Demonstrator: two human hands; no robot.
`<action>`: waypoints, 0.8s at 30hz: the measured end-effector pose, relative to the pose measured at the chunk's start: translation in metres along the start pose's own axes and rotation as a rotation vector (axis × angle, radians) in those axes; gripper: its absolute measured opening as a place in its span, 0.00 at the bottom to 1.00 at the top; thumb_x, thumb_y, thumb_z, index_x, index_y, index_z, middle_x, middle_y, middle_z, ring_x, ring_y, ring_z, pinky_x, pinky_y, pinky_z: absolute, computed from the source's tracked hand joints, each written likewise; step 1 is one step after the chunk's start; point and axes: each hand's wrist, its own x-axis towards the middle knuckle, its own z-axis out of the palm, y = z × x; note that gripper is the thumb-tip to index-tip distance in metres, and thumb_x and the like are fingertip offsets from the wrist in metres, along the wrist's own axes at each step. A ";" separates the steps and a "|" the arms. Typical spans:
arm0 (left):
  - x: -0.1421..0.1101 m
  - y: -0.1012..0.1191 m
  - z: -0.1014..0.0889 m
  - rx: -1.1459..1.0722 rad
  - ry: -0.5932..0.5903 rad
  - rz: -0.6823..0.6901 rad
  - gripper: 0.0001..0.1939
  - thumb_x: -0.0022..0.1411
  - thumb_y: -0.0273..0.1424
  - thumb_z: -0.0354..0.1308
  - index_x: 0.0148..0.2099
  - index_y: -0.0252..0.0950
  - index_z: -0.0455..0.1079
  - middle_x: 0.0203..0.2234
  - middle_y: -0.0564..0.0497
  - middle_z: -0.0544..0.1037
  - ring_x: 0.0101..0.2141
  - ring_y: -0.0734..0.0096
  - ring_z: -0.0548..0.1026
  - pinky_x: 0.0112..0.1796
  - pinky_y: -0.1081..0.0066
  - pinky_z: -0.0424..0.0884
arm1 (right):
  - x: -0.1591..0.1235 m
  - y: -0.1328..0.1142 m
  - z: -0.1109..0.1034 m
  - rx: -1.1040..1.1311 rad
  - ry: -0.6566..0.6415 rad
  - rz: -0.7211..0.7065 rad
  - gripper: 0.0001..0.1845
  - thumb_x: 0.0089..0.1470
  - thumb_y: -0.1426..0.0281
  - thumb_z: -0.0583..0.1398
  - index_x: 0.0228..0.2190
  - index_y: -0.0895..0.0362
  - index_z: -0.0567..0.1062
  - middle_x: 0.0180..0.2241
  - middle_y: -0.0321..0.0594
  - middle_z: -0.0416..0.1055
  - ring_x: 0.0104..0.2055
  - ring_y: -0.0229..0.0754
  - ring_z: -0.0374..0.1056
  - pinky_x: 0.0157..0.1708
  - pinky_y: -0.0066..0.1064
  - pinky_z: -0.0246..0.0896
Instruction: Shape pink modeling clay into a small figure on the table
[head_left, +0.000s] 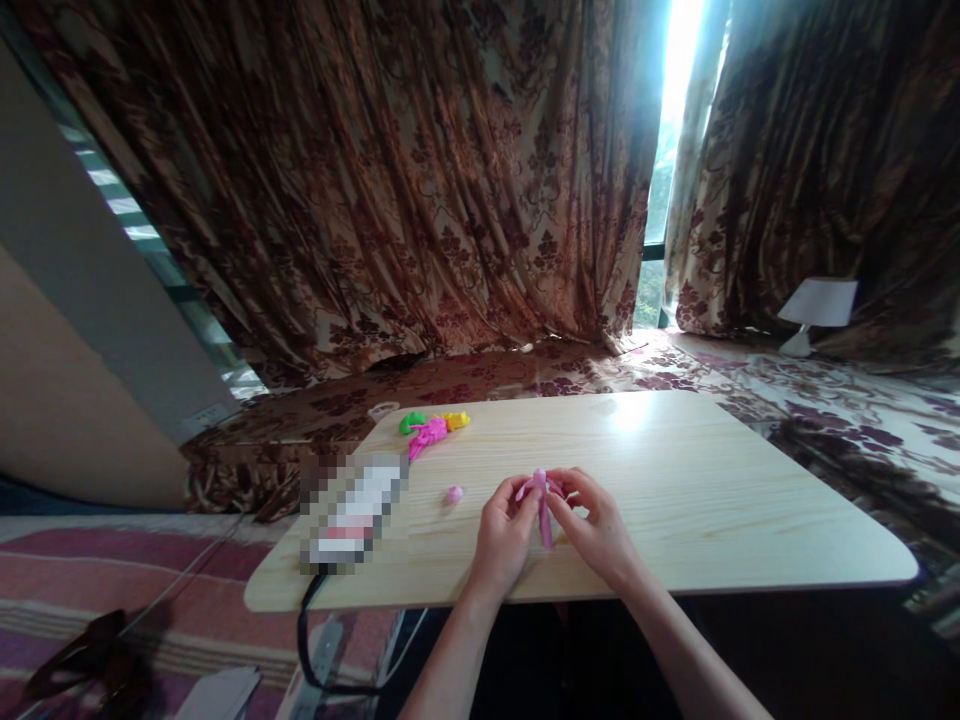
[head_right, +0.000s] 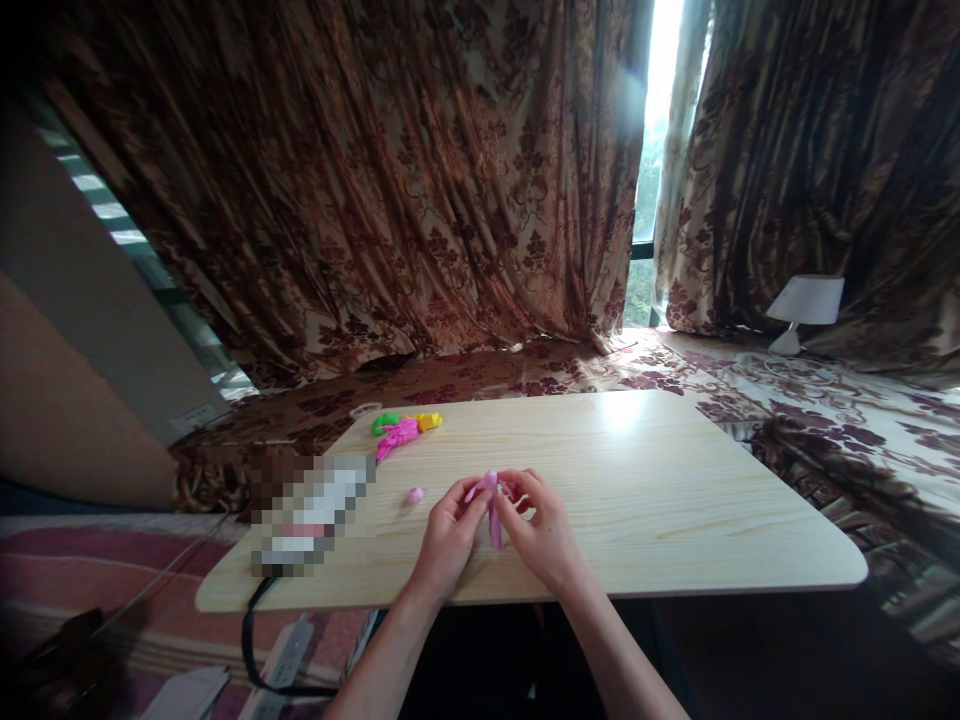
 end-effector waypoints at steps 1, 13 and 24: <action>0.000 -0.001 0.000 0.000 0.005 -0.002 0.12 0.56 0.35 0.58 0.41 0.35 0.71 0.35 0.47 0.77 0.38 0.66 0.74 0.41 0.70 0.67 | 0.000 0.001 0.000 0.003 0.010 0.002 0.10 0.55 0.70 0.57 0.41 0.54 0.72 0.34 0.39 0.69 0.35 0.40 0.68 0.31 0.29 0.66; 0.001 -0.008 -0.003 -0.003 0.024 -0.027 0.12 0.56 0.35 0.59 0.41 0.35 0.71 0.33 0.50 0.77 0.36 0.69 0.73 0.39 0.74 0.66 | 0.001 0.015 0.002 -0.050 0.126 -0.036 0.07 0.53 0.73 0.56 0.36 0.54 0.70 0.30 0.36 0.67 0.32 0.38 0.66 0.30 0.29 0.63; 0.001 -0.006 -0.003 0.002 0.020 -0.029 0.13 0.55 0.36 0.59 0.41 0.35 0.71 0.34 0.49 0.78 0.37 0.67 0.74 0.38 0.72 0.67 | 0.001 0.015 0.002 -0.075 0.144 -0.015 0.10 0.53 0.70 0.58 0.40 0.54 0.70 0.31 0.37 0.69 0.31 0.39 0.68 0.28 0.29 0.65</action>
